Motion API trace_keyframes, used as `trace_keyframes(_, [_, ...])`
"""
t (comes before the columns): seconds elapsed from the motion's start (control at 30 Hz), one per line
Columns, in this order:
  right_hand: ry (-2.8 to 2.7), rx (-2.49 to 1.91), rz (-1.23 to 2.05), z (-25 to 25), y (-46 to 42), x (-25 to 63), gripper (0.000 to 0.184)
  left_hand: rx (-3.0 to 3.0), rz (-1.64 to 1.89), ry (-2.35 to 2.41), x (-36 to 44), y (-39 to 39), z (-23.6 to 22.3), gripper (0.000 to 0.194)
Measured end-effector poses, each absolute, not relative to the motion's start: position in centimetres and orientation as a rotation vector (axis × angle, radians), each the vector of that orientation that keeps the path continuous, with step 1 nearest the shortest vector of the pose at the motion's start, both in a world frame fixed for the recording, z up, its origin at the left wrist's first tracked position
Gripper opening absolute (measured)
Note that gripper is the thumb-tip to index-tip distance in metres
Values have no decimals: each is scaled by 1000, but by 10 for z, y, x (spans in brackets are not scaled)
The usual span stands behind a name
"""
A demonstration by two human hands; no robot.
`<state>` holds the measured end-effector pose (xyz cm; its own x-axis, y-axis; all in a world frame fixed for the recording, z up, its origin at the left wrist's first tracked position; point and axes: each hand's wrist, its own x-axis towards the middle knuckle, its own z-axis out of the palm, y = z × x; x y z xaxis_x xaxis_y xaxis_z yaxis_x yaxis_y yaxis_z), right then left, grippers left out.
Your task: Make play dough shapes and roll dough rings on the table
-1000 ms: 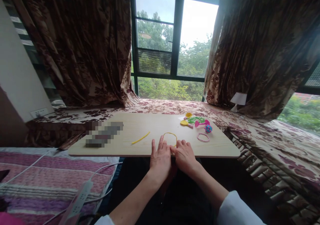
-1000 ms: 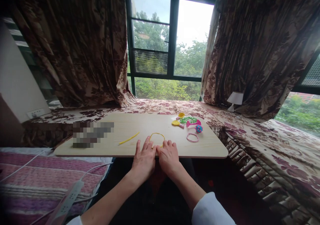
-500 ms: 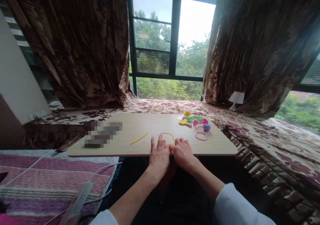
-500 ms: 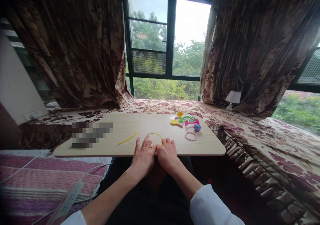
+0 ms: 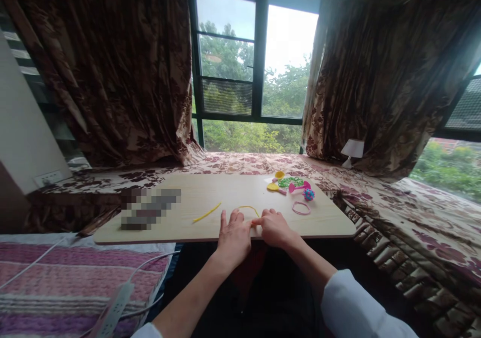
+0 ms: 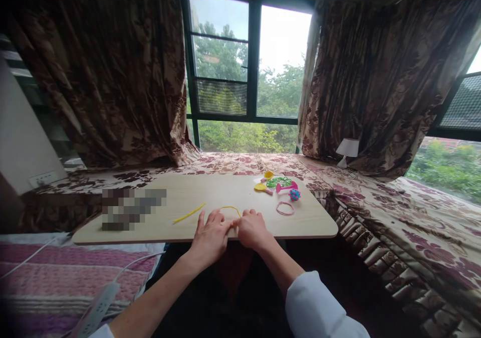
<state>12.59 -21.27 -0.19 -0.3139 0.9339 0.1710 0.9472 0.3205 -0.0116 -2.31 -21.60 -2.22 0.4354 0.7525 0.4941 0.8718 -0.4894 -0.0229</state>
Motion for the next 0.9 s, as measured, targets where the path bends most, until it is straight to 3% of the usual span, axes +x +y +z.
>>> trace_keyframes(0.17, [-2413, -1692, -37, 2, -199, 136, 54, -2369, -738, -1439, -42, -204, -21, 39])
trace_keyframes(0.5, [-2432, -1749, -288, -5, -227, 125, 33, -2473, -742, -1325, -34, -218, -25, 30])
trace_keyframes(0.63, [-2437, -1722, -250, -3, -232, 132, 35, -2482, -747, -1280, -28, -215, -25, 18])
trace_keyframes(0.9, [-2298, -1727, -95, 12, -218, 155, 51, -2598, -638, -1107, -32, -184, -8, 18])
